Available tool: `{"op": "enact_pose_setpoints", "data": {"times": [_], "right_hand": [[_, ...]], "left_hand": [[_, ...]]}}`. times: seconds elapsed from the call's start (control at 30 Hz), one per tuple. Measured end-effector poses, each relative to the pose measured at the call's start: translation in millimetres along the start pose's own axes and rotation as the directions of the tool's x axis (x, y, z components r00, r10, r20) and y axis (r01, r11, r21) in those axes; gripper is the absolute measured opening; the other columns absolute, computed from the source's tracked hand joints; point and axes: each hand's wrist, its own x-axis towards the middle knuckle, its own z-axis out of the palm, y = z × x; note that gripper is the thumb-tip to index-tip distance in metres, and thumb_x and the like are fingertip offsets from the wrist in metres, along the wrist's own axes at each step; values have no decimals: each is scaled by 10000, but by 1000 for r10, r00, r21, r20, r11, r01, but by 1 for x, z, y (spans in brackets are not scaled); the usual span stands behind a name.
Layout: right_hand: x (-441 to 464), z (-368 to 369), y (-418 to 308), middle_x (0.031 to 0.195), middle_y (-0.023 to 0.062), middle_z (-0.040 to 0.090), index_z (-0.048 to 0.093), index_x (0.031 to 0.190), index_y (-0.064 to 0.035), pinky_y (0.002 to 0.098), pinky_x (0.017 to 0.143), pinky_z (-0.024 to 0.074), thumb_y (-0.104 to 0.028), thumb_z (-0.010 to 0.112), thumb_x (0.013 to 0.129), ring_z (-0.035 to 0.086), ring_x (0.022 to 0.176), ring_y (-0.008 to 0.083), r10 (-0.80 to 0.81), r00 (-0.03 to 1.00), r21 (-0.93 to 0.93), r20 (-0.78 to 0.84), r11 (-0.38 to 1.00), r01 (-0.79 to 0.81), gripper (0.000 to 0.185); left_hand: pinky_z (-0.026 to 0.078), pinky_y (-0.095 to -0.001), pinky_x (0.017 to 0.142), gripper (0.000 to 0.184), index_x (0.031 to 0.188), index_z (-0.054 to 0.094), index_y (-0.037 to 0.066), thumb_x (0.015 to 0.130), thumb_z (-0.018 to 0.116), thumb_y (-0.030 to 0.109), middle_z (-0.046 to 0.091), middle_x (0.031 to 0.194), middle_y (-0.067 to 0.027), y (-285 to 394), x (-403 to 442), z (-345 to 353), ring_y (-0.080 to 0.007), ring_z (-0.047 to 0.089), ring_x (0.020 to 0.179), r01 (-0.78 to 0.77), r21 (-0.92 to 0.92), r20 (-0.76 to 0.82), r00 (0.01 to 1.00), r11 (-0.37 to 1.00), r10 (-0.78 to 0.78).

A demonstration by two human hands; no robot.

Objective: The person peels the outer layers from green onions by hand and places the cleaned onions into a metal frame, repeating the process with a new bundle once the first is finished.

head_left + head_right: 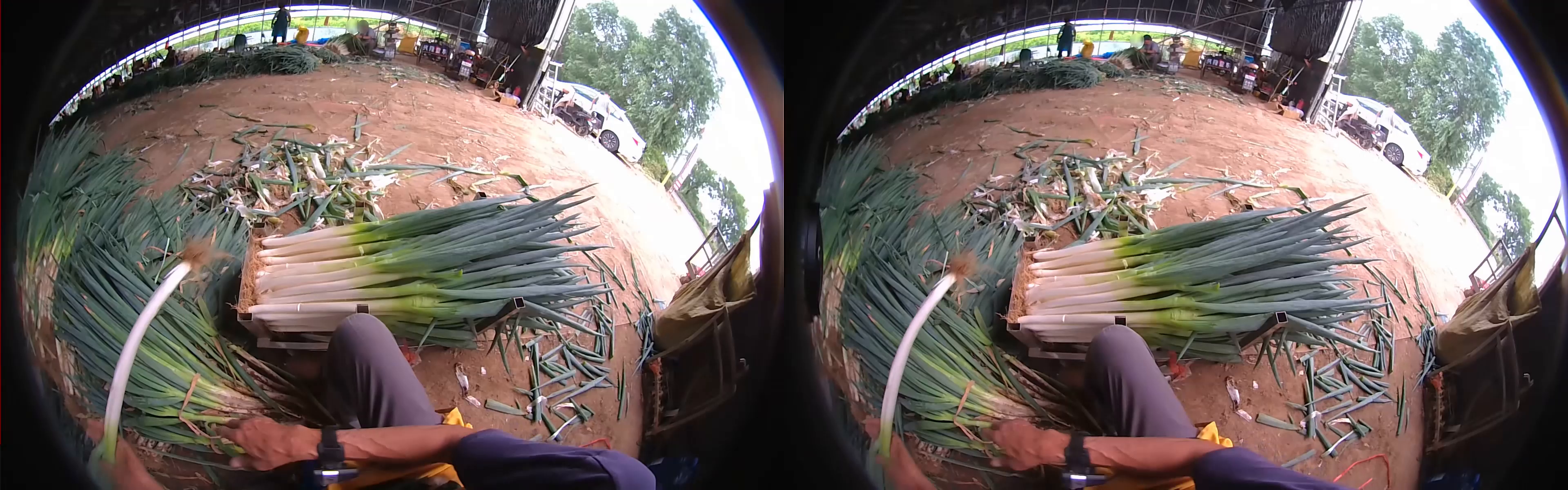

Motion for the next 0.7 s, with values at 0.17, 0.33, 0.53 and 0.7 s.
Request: {"op": "enact_pose_setpoints", "data": {"times": [0.17,0.33,0.53,0.7], "right_hand": [[61,14,-20,1476,285,413,310,1492,54,409,1156,318,-335,640,945,384,1401,362,-146,902,381,-405,870,312,748],[98,42,-3,1426,139,497,419,1449,8,351,1127,327,-312,575,1017,439,1330,224,138,746,660,-652,587,468,559],[58,-3,-5,1360,75,559,504,1335,-53,324,1089,355,-255,518,1052,473,1268,153,195,719,743,-667,246,623,347],[7,-113,-15,1294,127,590,462,1273,-59,367,1064,403,-314,446,1075,543,1179,213,181,394,433,-901,390,812,323]], "left_hand": [[171,-407,1225,666,1557,170,15,1072,268,461,263,1609,-130,69,18,25,-227,243,1488,258,-965,256,966,-55,35],[121,-418,1250,802,1563,115,-19,1041,180,587,193,1636,-128,161,20,-54,-263,179,1513,294,-289,539,836,-911,99],[253,-396,1173,838,1524,246,-57,1033,248,623,359,1539,-214,174,-3,-24,-290,311,1455,494,-461,428,852,-738,303],[360,-427,1069,684,1357,457,-43,1044,334,553,555,1346,-227,172,-7,-33,-317,506,1285,604,-678,348,765,-418,542]]}}
